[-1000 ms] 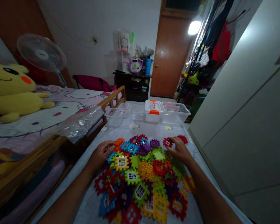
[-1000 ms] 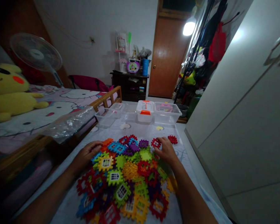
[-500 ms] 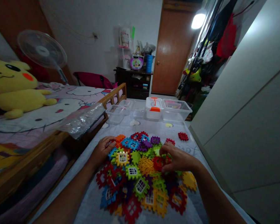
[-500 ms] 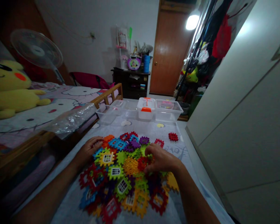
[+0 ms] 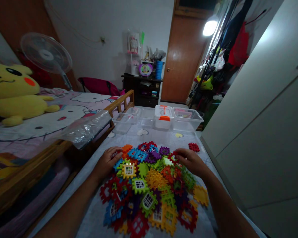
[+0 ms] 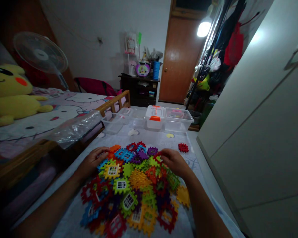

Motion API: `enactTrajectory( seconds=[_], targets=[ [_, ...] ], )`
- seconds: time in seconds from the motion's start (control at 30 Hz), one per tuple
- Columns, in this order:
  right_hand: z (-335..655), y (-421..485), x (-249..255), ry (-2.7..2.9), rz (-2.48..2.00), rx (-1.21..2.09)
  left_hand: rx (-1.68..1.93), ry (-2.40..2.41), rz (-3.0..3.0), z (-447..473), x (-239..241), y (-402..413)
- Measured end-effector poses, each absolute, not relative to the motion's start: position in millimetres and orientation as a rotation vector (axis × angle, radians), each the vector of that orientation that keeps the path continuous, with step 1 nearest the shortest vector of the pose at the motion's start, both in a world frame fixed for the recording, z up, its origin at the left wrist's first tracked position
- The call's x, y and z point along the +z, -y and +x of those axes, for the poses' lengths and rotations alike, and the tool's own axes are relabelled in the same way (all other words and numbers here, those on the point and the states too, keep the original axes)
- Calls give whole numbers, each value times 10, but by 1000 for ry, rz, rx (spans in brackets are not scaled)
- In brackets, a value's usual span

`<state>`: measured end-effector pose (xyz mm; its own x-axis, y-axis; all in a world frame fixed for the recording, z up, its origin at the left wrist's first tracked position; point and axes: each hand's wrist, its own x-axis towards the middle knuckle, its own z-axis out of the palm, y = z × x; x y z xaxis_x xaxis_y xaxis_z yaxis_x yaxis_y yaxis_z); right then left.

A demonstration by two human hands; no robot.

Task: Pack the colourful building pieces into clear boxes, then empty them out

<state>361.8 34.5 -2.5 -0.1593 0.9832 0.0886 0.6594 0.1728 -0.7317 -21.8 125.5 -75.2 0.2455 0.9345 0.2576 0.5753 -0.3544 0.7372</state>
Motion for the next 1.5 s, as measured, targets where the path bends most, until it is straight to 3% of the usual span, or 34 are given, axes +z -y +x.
enactTrajectory(
  seconds=[0.2, 0.67, 1.5],
  targets=[
    [4002, -548, -437, 1509, -1667, 493, 924, -1361, 2047, -216, -731, -1264],
    [4078, -598, -650, 1871, -1851, 161, 938, -1387, 2011, -170, -659, -1219],
    [4016, -621, -716, 1915, -1901, 184, 958, -1411, 2031, -234, -816, -1300]
  ],
)
